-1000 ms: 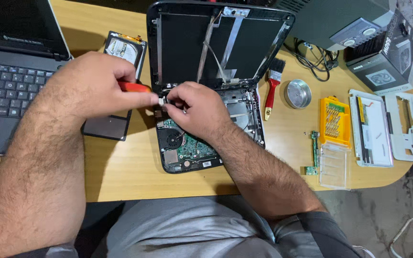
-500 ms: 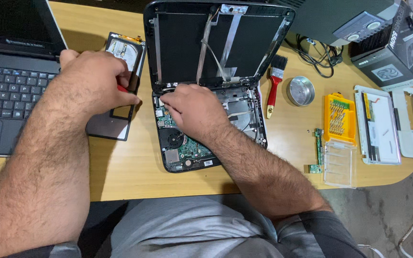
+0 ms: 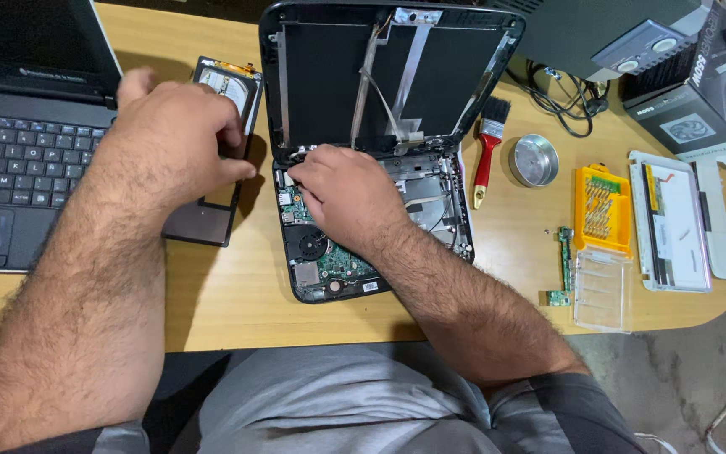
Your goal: The person works on the internal components of a disassembled laptop using a screwdriver. They remove and reinsert a small circuit board, disconnect and reconnect ribbon cables, and manipulate various connectors on the motherboard.
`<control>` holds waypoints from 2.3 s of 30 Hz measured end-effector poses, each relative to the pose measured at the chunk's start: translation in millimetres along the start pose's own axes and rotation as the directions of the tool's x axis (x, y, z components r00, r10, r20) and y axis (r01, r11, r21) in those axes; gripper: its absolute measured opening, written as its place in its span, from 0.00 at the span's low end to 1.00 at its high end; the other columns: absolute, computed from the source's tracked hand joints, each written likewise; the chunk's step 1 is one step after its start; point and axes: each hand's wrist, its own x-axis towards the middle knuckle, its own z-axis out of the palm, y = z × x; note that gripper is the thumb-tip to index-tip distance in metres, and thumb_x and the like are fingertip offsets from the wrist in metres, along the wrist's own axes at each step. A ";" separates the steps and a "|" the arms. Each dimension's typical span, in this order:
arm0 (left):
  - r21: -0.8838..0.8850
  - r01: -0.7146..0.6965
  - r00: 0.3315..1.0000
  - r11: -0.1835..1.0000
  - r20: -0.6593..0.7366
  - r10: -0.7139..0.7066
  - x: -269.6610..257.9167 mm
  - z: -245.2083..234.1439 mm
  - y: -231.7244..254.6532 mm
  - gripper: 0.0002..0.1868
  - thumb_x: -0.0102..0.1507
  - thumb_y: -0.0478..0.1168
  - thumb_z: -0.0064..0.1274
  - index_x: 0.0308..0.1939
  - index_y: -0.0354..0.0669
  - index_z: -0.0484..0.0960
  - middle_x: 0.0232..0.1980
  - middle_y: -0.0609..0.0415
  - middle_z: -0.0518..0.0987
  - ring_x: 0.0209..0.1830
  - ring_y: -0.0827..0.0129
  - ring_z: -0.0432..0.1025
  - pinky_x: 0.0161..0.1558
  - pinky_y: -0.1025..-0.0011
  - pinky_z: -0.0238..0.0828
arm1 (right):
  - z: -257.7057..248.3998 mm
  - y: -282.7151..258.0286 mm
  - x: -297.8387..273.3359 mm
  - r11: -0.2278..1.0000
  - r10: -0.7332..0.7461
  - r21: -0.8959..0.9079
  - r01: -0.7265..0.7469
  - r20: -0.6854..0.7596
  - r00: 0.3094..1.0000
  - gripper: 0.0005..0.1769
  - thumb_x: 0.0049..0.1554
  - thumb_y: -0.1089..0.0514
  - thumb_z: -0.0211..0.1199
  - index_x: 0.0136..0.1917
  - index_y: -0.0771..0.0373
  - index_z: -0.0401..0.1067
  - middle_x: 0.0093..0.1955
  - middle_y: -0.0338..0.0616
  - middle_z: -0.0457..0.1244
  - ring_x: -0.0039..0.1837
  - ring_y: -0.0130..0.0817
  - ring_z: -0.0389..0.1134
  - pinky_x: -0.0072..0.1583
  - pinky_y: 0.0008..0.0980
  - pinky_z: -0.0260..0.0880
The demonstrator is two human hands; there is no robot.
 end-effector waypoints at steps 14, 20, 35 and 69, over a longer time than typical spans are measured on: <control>-0.221 -0.228 0.960 0.948 0.110 0.257 -12.0 3.4 18.3 0.11 0.62 0.50 0.58 0.45 0.55 0.88 0.35 0.53 0.84 0.47 0.55 0.81 0.51 0.55 0.78 | 16.5 4.1 -8.6 0.974 0.124 0.198 -0.114 -0.036 0.992 0.10 0.60 0.54 0.64 0.55 0.51 0.77 0.56 0.38 0.67 0.63 0.41 0.71 0.63 0.42 0.72; -0.216 -0.229 0.961 0.949 0.104 0.256 -11.8 2.0 20.1 0.11 0.62 0.49 0.58 0.44 0.55 0.88 0.32 0.54 0.84 0.45 0.56 0.81 0.50 0.56 0.79 | 11.7 -3.7 -7.8 0.986 0.100 0.137 -0.098 -0.011 0.995 0.12 0.60 0.53 0.62 0.57 0.50 0.77 0.58 0.39 0.68 0.62 0.43 0.71 0.61 0.42 0.72; -0.372 -0.197 0.957 0.907 0.127 0.260 -9.8 3.7 18.1 0.13 0.61 0.47 0.61 0.49 0.52 0.88 0.35 0.51 0.86 0.49 0.53 0.81 0.54 0.54 0.77 | -0.2 -5.6 -10.3 0.922 0.186 0.349 -0.165 -0.029 0.982 0.11 0.57 0.56 0.65 0.55 0.50 0.76 0.57 0.38 0.68 0.59 0.45 0.73 0.61 0.43 0.73; -0.314 -0.240 0.969 0.919 -0.022 0.246 2.8 16.3 12.6 0.11 0.59 0.49 0.64 0.42 0.53 0.89 0.32 0.56 0.84 0.44 0.59 0.81 0.48 0.60 0.78 | 1.3 -3.8 -14.0 0.416 0.420 0.862 -0.290 0.101 0.902 0.15 0.54 0.66 0.67 0.56 0.59 0.77 0.54 0.42 0.72 0.50 0.23 0.73 0.46 0.16 0.70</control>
